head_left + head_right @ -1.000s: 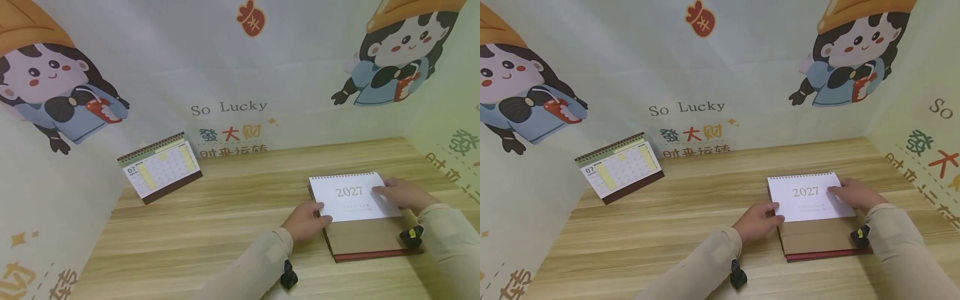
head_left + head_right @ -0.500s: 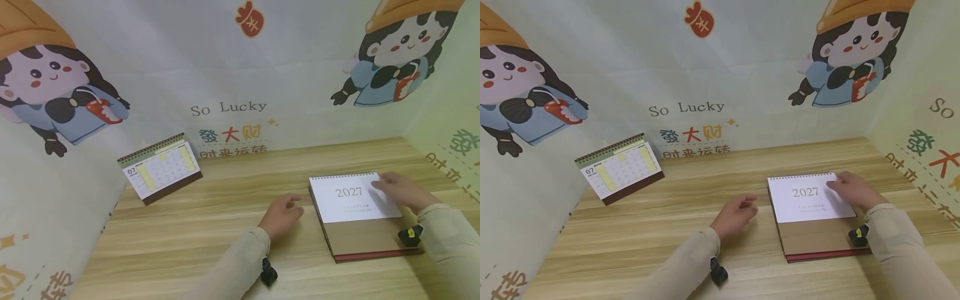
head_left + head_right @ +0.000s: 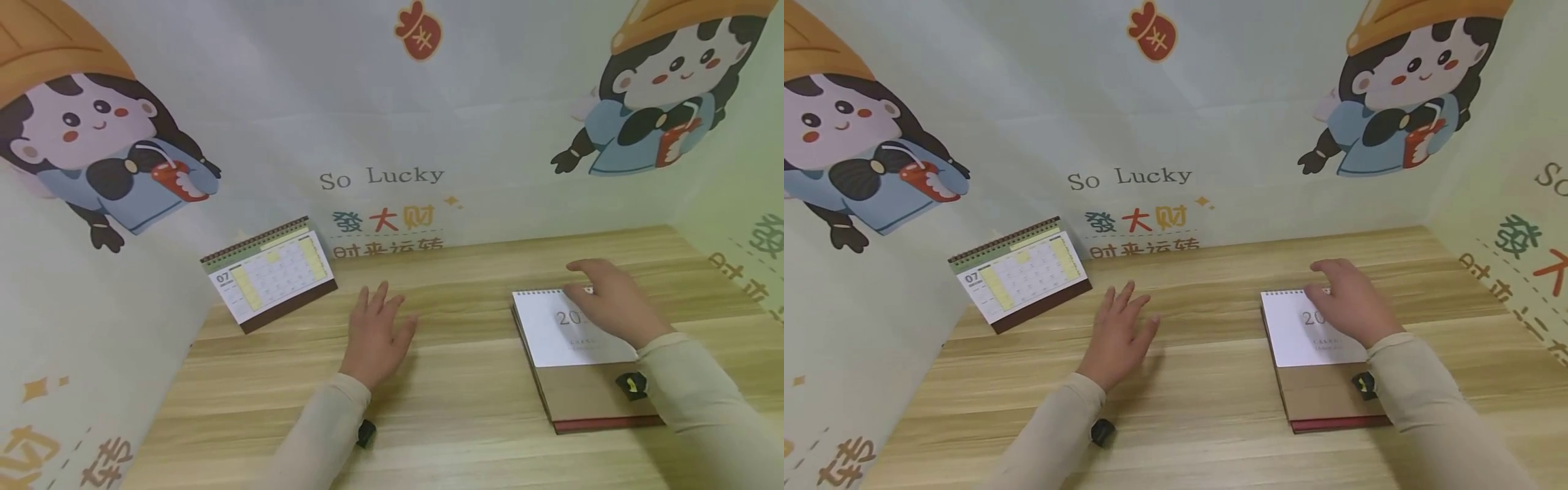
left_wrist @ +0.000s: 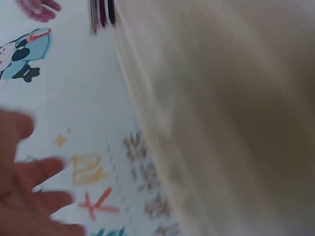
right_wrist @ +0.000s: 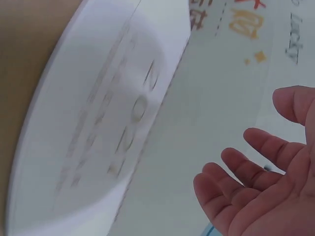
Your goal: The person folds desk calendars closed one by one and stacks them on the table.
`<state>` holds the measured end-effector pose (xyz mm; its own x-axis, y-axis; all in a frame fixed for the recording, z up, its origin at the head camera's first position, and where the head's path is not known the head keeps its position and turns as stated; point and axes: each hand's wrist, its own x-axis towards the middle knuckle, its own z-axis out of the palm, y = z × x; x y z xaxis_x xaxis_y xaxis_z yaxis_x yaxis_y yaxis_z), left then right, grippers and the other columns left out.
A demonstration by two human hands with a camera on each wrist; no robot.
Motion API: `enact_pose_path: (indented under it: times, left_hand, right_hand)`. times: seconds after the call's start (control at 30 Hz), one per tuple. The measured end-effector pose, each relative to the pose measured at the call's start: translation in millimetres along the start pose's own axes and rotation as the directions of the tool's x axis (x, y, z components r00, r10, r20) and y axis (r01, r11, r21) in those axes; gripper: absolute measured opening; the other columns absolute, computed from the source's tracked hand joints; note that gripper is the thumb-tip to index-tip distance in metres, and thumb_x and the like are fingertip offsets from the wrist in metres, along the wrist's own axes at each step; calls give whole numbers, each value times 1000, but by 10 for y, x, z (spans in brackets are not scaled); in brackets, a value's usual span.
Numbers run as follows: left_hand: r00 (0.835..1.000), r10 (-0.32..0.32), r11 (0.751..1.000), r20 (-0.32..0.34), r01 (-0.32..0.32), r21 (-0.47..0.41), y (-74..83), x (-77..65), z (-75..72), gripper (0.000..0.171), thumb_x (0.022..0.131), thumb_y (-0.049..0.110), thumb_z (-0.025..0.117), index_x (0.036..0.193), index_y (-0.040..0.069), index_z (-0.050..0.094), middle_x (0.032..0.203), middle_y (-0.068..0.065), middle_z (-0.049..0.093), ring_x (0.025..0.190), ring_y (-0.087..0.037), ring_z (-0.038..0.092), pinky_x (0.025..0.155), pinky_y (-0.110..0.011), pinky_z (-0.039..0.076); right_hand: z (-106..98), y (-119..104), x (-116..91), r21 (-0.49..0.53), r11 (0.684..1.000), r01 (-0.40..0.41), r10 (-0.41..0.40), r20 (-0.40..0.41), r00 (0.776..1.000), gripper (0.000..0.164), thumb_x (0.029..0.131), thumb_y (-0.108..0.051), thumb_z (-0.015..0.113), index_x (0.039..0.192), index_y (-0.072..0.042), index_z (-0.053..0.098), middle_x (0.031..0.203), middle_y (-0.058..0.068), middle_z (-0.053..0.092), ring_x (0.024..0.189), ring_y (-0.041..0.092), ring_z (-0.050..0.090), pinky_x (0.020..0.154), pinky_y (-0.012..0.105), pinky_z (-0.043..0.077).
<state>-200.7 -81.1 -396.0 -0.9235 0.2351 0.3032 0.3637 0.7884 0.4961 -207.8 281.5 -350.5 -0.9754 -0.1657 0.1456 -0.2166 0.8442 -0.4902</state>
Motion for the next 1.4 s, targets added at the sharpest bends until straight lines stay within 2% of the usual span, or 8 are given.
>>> enact_pose_path:
  times: [0.17, 0.33, 0.63, 0.8, 0.93, 1.03, 1.17, 1.4]
  left_hand:
    - [987, -21, 965, 157, -21, 261, -207, -126, -184, 59, 101, 47, 52, 145, 8, 50, 160, -18, 25, 147, -47, 8, 107, -73, 18]
    - [985, 16, 910, 172, -86, 406, -416, -250, -267, 57, 99, 48, 55, 142, 10, 54, 160, -17, 27, 147, -44, 11, 107, -72, 20]
    - [992, 78, 899, 100, -113, 422, -720, -447, -500, 51, 99, 43, 59, 135, 8, 60, 157, -21, 30, 147, -46, 13, 107, -72, 20]
    - [995, 91, 924, 28, -95, 370, -1009, -576, -689, 46, 97, 36, 63, 128, 2, 62, 152, -27, 35, 143, -51, 21, 106, -72, 23]
    - [991, 78, 960, -112, -45, 275, -1299, -671, -870, 40, 93, 21, 69, 121, -5, 61, 143, -33, 41, 135, -55, 30, 105, -69, 27]
    - [984, -16, 982, -178, 49, 182, -1486, -672, -1017, 37, 93, 15, 67, 121, -9, 59, 139, -35, 42, 131, -55, 35, 104, -65, 31]
    - [964, -239, 967, -118, 247, 63, -1623, -610, -1219, 44, 100, 20, 57, 130, -11, 50, 139, -35, 40, 130, -51, 37, 105, -61, 32]
    - [848, -527, 848, -53, 521, -97, -1717, -399, -1419, 60, 104, 33, 43, 148, -7, 34, 151, -31, 32, 140, -47, 29, 112, -57, 26]
  right_hand:
    - [199, -306, 29, -18, 996, 92, -92, -5, 996, 52, 102, -26, 56, 140, 9, 45, 146, 33, 37, 132, 52, 37, 104, 65, 33]
    - [418, -511, 51, -118, 974, 193, -191, 29, 981, 61, 100, -30, 61, 144, 8, 43, 151, 32, 31, 139, 52, 26, 108, 66, 26]
    - [695, -665, 94, -204, 947, 247, -231, 100, 968, 64, 98, -35, 63, 145, 4, 43, 155, 32, 26, 142, 51, 19, 107, 71, 21]
    - [735, -706, 134, -201, 946, 254, -237, 106, 966, 65, 97, -35, 64, 145, 4, 44, 155, 32, 26, 143, 50, 18, 109, 69, 21]
    - [745, -775, 196, -188, 942, 278, -260, 115, 959, 65, 97, -36, 63, 146, 3, 43, 155, 31, 26, 144, 49, 18, 110, 66, 22]
    - [747, -875, 261, -161, 943, 290, -271, 128, 954, 66, 97, -36, 63, 147, 3, 42, 155, 30, 27, 144, 48, 19, 111, 64, 23]
    - [797, -1053, 397, -111, 949, 295, -277, 150, 949, 66, 97, -33, 64, 147, 4, 41, 155, 30, 26, 144, 46, 21, 112, 60, 26]
    - [1029, -1374, 735, -58, 950, 306, -293, 166, 942, 64, 96, -30, 63, 146, 4, 41, 152, 29, 33, 140, 43, 32, 113, 52, 30]
